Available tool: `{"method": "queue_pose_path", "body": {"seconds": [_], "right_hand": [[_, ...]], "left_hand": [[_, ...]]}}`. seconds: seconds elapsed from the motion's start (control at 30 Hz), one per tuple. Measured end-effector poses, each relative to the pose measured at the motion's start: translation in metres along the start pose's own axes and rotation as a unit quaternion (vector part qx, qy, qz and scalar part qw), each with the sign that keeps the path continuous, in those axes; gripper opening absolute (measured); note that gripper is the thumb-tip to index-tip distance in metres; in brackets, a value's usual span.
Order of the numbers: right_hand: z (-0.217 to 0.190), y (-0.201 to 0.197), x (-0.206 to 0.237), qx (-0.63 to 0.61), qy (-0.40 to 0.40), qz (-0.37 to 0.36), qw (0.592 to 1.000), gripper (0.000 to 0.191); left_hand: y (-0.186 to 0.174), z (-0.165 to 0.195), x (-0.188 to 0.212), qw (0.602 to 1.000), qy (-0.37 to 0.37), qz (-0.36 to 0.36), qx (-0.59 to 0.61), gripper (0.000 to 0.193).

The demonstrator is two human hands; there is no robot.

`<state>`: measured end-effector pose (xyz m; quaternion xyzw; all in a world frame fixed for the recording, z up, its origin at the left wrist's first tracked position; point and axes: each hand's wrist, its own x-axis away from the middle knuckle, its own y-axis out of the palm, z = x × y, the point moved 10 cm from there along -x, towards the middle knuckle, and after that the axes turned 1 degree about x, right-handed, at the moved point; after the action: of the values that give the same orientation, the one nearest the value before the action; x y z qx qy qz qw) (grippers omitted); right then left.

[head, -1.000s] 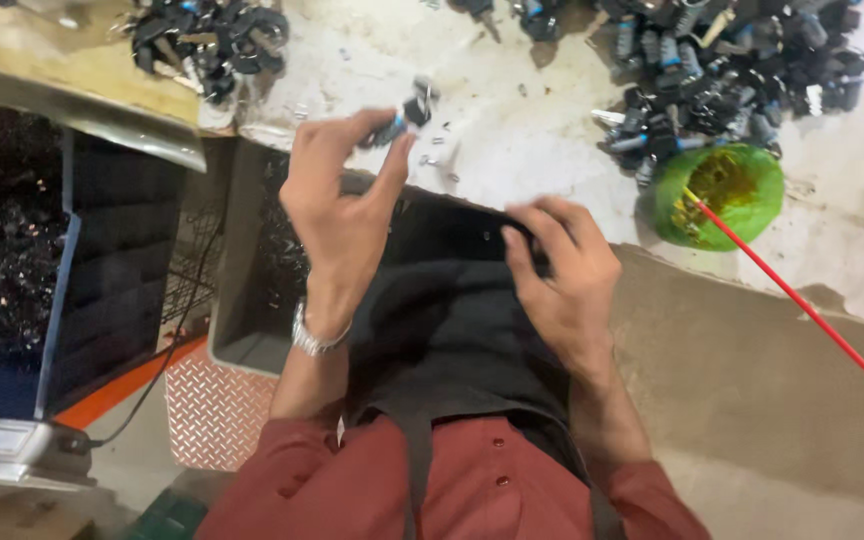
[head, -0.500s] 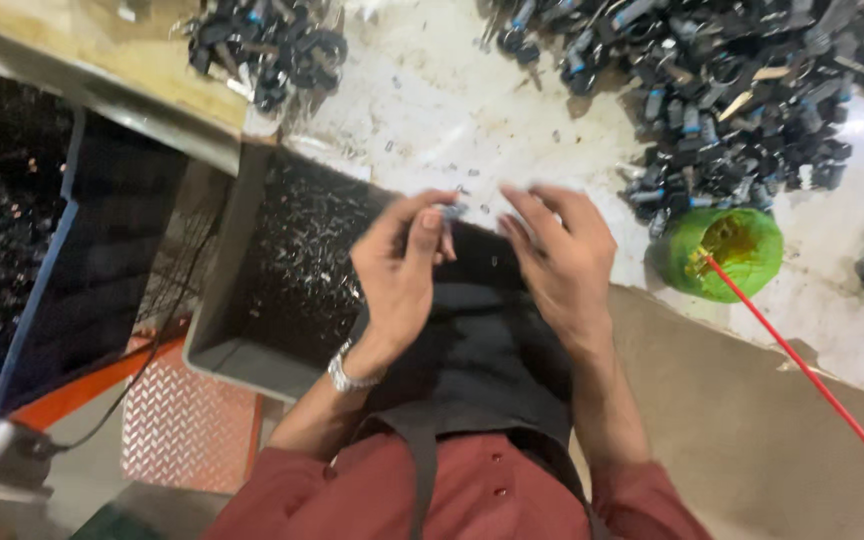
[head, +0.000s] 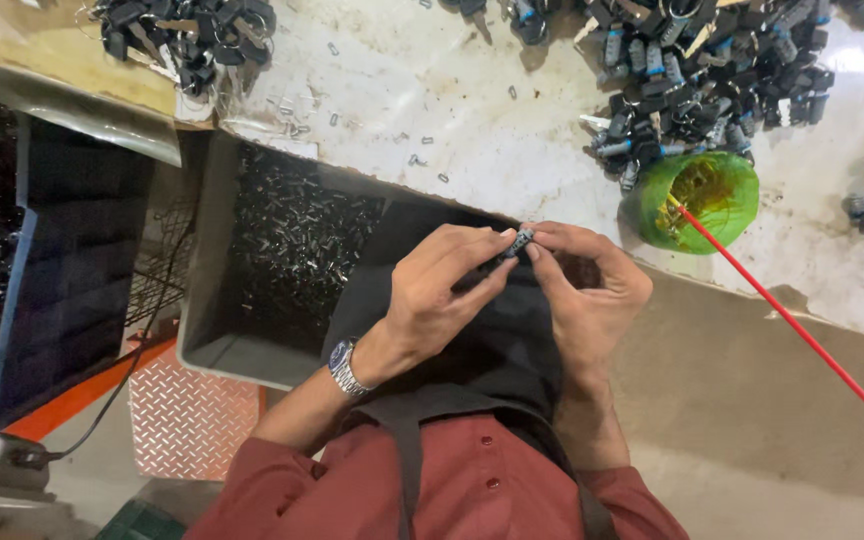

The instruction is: The person picks small black metal lock components one at a time from piles on the workbench, holds each in one hand, and uses a small red-handled brush to apply yellow lubricant from a green cup into the component, then places the treated piece back on the table. The cycle repeats continuously across the episode.

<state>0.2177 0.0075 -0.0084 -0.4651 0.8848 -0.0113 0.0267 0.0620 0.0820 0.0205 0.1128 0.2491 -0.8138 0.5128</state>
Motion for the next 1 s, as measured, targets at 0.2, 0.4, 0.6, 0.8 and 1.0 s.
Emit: {"method": "queue_pose_path", "body": {"seconds": [0.2,0.4,0.6,0.8,1.0], "right_hand": [[-0.009,-0.014,0.013,0.133,-0.037,-0.002,0.990,0.017],[0.039,-0.048,0.016,-0.007,0.032,0.016,0.999,0.017],[0.039,-0.144,0.038,-0.177,-0.032,0.271,0.946,0.014],[0.003,-0.173,0.056,-0.021,-0.173,0.337,0.925,0.033],[0.028,-0.161,0.062,-0.204,-0.060,0.308,0.927,0.028]], "left_hand": [[0.011,0.029,0.004,0.986,0.124,-0.047,-0.098,0.034],[0.020,0.019,0.003,0.998,0.032,-0.045,0.007,0.034],[0.028,-0.001,0.004,0.995,-0.059,-0.047,0.070,0.034],[0.047,0.008,0.000,0.995,-0.028,-0.072,0.060,0.033],[0.034,0.012,-0.014,0.996,-0.032,-0.044,0.064,0.032]]}}
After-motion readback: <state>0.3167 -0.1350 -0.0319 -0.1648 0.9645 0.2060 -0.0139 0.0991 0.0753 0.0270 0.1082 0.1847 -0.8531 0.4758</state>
